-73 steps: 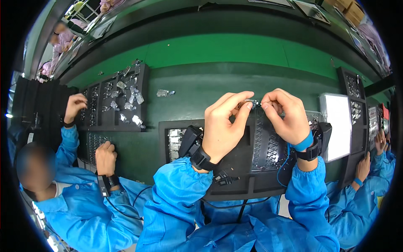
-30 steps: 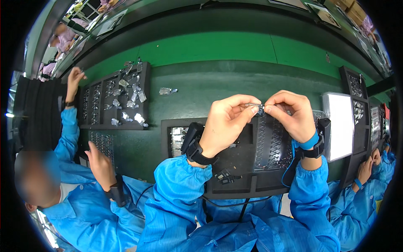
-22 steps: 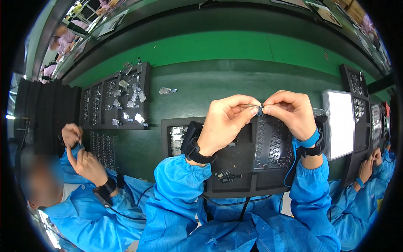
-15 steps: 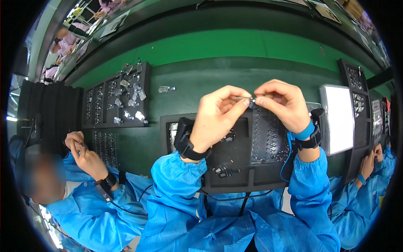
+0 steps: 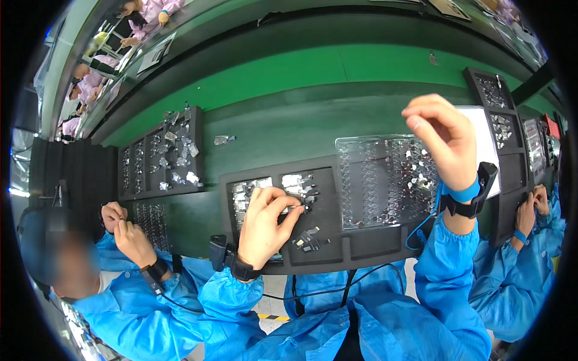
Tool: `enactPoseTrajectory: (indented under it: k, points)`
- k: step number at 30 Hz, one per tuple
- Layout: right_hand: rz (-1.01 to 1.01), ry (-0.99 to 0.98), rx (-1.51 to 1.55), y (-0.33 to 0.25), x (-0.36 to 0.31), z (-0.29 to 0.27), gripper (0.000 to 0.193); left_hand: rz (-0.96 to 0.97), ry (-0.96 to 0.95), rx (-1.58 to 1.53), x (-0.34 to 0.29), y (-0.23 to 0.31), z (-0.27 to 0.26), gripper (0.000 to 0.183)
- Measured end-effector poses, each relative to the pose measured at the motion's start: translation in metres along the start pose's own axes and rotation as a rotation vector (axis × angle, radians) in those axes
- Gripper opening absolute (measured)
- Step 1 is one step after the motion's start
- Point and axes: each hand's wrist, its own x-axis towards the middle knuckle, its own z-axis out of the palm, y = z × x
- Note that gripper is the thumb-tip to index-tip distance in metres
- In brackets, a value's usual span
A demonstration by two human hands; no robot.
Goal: Manually assembling small electronic components into trays on a production line.
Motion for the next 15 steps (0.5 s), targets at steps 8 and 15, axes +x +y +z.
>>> enactPoseTrajectory:
  k: [8,15]
  points:
    - [0.213,-0.064,-0.309,0.013,-0.074,-0.029,0.008,0.050,0.035,0.020,0.034,0.003,-0.019,0.018]
    - [0.167,-0.064,-0.489,0.034,-0.106,-0.024,0.023,0.269,-0.028,-0.006,0.182,0.006,0.023,0.022]
